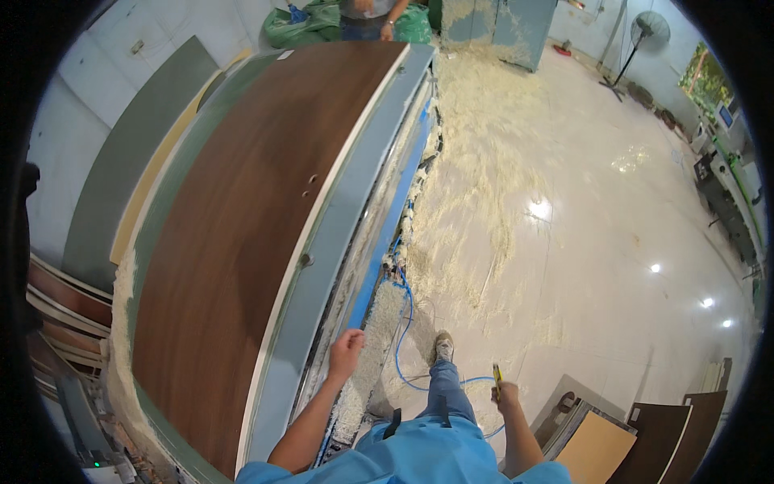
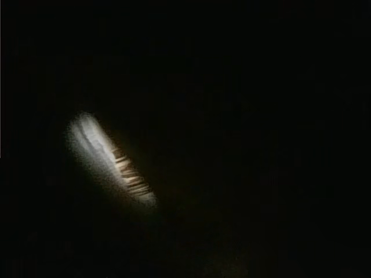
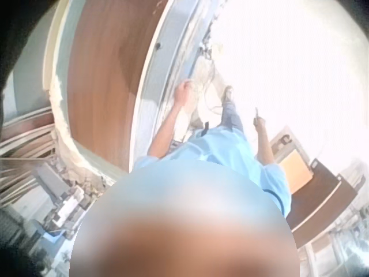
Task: The person cleans a large wood panel on a workbench using a blue air hose, then trims its edges with a yellow utility knife. They move the panel to a table, trim another panel, and remove a thin strip from the edge.
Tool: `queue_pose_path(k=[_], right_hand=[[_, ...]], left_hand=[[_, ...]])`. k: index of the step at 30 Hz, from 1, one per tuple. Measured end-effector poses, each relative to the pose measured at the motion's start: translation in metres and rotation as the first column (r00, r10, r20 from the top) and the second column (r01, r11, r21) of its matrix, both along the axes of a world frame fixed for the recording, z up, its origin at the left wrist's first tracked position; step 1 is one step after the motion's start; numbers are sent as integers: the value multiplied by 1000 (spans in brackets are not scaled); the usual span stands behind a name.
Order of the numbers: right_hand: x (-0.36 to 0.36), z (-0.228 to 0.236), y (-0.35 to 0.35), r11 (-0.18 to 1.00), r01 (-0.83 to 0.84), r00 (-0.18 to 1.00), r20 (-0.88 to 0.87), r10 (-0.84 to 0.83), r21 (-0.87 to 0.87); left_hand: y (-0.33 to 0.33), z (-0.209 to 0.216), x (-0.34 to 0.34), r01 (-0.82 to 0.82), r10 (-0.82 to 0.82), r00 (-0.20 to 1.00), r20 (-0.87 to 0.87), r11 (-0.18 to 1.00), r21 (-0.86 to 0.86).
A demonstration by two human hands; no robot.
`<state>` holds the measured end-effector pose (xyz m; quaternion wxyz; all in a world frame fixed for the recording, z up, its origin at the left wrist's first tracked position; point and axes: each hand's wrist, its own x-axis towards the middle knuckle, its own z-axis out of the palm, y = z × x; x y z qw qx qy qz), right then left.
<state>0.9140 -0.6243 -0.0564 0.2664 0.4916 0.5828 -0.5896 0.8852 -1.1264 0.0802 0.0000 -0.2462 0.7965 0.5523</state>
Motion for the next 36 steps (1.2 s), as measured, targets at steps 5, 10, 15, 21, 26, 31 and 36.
queue_pose_path(k=[5,10,15,21,26,31,36], right_hand=[[-212,46,-31,987,-126,926,-368,82,-97],[-385,125,-93,952,-116,854,-518,-50,-283],[-476,144,-146,903,-181,871,-490,-36,-389],[-600,136,-185,897,-290,859,-504,91,-333],[-725,166,-206,934,-291,832,-537,139,-209],[-851,213,-240,936,-305,752,-648,122,-177],[-981,232,-297,928,-328,705,-699,116,-177]], left_hand=[[74,-20,-65,214,-207,963,171,976,-26],[80,-36,-99,90,-133,959,251,980,176],[47,-75,-135,-50,13,920,392,995,84],[32,-83,-253,-180,136,944,300,976,122],[4,-23,-442,-157,159,987,32,986,-50],[-65,53,-651,-127,116,985,-129,988,-82],[-137,88,-852,-199,132,948,-290,957,-213]])
